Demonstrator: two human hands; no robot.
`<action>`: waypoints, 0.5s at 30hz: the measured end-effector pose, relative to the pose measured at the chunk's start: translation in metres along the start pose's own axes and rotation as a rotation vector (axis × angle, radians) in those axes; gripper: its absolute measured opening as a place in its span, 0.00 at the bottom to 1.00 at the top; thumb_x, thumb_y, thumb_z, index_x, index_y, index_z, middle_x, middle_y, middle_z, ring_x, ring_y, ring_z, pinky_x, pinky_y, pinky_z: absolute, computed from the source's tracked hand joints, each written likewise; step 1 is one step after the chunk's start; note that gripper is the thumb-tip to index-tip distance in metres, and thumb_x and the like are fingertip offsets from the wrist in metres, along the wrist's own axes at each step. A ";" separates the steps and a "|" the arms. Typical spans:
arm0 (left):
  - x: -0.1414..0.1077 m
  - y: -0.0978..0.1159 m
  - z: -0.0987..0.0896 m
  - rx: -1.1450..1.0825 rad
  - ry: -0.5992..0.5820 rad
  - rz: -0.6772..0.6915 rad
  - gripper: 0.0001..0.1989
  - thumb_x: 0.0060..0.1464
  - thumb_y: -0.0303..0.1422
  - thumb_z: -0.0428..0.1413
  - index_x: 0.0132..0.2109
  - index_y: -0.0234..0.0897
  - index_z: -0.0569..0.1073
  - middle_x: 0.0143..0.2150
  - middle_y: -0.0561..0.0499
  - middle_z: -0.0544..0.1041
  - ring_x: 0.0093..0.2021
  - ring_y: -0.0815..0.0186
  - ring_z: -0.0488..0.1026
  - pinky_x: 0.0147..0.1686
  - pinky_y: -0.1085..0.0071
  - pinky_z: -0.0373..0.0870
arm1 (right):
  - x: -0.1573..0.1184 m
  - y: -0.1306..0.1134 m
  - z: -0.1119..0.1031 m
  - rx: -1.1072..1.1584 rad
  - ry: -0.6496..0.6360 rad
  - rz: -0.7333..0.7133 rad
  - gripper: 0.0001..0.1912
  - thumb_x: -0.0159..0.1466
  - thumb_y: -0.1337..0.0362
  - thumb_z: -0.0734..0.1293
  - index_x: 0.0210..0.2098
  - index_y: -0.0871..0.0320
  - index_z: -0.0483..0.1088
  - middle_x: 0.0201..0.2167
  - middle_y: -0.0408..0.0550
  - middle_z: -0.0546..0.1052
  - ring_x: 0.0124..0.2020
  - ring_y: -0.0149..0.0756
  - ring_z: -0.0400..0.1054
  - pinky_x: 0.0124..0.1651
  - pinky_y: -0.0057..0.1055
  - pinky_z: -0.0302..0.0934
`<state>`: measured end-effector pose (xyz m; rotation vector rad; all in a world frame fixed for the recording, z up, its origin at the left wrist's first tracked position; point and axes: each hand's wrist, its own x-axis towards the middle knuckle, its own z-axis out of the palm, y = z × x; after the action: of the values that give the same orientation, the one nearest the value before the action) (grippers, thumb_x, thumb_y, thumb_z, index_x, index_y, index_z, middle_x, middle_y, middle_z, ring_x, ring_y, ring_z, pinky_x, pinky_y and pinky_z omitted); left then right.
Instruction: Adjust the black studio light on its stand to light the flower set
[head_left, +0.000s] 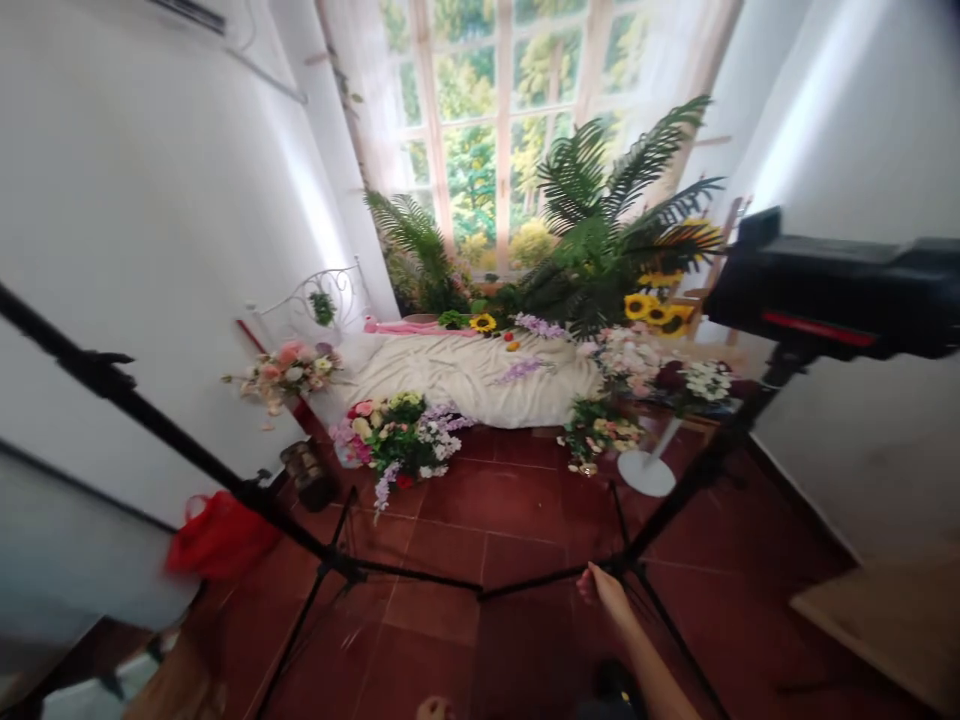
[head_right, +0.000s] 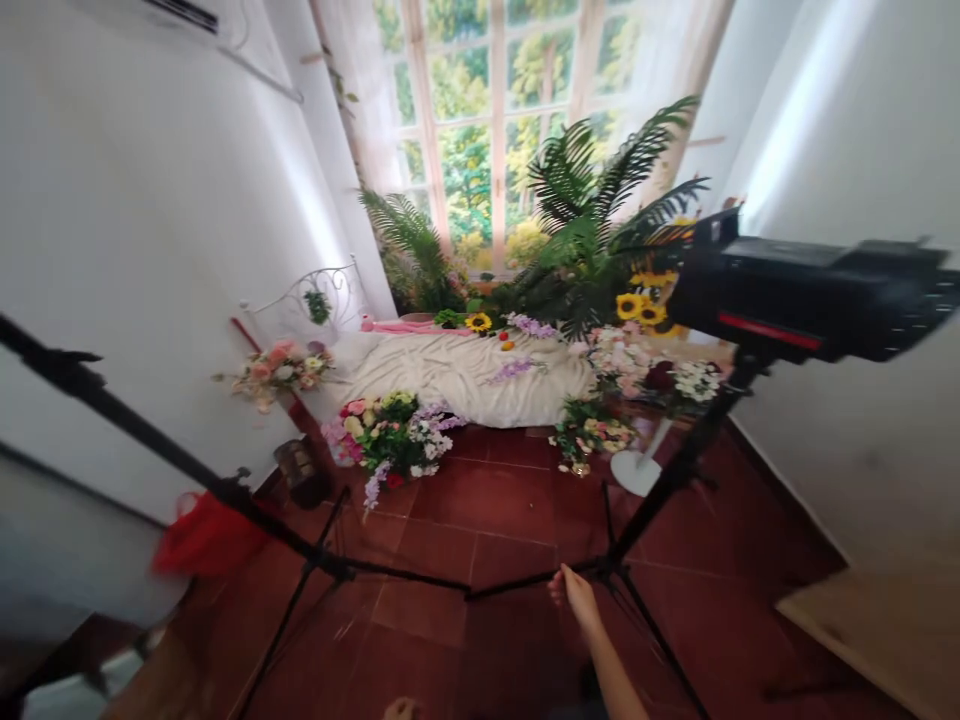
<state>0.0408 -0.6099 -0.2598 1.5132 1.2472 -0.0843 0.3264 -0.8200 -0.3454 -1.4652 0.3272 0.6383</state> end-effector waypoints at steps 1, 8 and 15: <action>0.002 0.006 0.011 0.020 -0.016 0.004 0.16 0.50 0.35 0.58 0.48 0.44 0.69 0.50 0.47 0.69 0.50 0.57 0.68 0.37 0.63 0.71 | -0.001 -0.010 -0.008 0.023 0.008 0.010 0.15 0.50 0.52 0.64 0.19 0.57 0.65 0.16 0.45 0.73 0.16 0.32 0.67 0.21 0.26 0.60; 0.042 0.069 0.137 0.126 -0.129 0.040 0.13 0.50 0.37 0.57 0.44 0.40 0.71 0.43 0.50 0.72 0.45 0.59 0.71 0.34 0.66 0.71 | 0.007 -0.106 -0.124 0.215 0.032 -0.083 0.15 0.54 0.53 0.66 0.23 0.59 0.65 0.19 0.44 0.74 0.19 0.27 0.67 0.22 0.22 0.60; 0.032 0.244 0.329 -0.100 -0.448 0.642 0.17 0.41 0.44 0.59 0.29 0.33 0.72 0.27 0.49 0.75 0.28 0.66 0.71 0.32 0.69 0.68 | 0.025 -0.218 -0.244 0.240 0.020 -0.306 0.18 0.58 0.48 0.63 0.33 0.58 0.64 0.24 0.46 0.75 0.20 0.28 0.67 0.21 0.23 0.60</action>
<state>0.4078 -0.7932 -0.2405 1.6262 0.3776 0.0604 0.5148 -1.0499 -0.2072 -1.2579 0.1820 0.3260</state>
